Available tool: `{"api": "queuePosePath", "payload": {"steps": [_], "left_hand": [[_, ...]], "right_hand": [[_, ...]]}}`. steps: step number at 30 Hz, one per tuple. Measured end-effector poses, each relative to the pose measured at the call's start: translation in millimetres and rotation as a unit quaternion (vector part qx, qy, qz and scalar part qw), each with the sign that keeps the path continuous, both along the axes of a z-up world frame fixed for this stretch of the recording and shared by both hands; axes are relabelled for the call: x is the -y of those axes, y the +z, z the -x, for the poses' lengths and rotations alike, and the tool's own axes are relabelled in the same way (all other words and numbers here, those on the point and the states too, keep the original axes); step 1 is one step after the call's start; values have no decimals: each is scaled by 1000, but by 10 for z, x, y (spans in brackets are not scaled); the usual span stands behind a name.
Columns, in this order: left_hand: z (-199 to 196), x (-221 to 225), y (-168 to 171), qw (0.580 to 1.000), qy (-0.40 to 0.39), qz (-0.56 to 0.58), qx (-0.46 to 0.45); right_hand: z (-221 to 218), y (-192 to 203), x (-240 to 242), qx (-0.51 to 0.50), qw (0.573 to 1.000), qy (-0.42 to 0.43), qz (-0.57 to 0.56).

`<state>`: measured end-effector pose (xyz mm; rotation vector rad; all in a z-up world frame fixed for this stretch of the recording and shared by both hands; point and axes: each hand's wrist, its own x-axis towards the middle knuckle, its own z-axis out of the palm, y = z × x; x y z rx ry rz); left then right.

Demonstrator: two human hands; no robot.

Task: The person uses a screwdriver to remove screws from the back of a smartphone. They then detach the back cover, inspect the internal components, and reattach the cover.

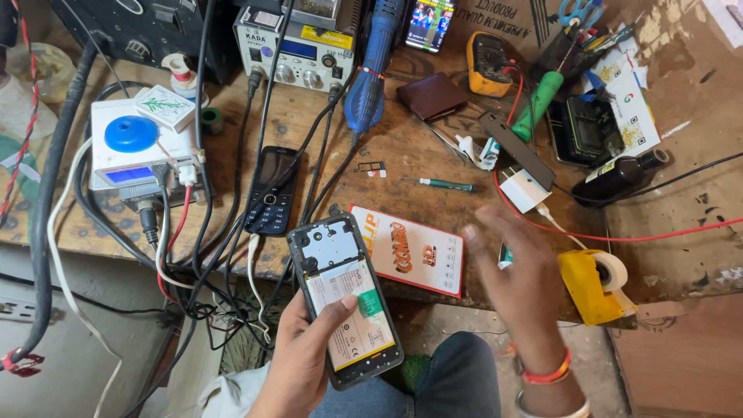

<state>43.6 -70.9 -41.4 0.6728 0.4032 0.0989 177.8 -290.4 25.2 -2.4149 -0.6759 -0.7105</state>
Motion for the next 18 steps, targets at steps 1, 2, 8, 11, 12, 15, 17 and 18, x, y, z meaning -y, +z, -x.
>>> {"api": "queuePosePath", "payload": {"steps": [1, 2, 8, 11, 12, 15, 17, 18], "left_hand": [[-19, 16, 14, 1000, -5, -3, -1], [-49, 34, 28, 1000, -11, -6, 0], [-491, 257, 69, 995, 43, -63, 57], [-643, 424, 60, 988, 80, -127, 41], [-667, 473, 45, 986, 88, -137, 41], [-740, 579, 9, 983, 102, -150, 37], [-738, 604, -6, 986, 98, -136, 20], [-740, 597, -1, 986, 100, -127, 39]], "right_hand": [[-142, 44, 91, -6, 1000, -18, 2], [-315, 92, 187, -11, 999, -37, 4], [-1241, 235, 450, -105, 987, -90, 78], [-1446, 228, 442, -108, 980, -89, 142], [-1472, 188, 448, -105, 979, -93, 150], [-1545, 76, 465, -92, 974, -113, 171], [-1548, -18, 473, -82, 973, -121, 177], [-1564, -39, 471, -72, 974, -123, 176]]}}
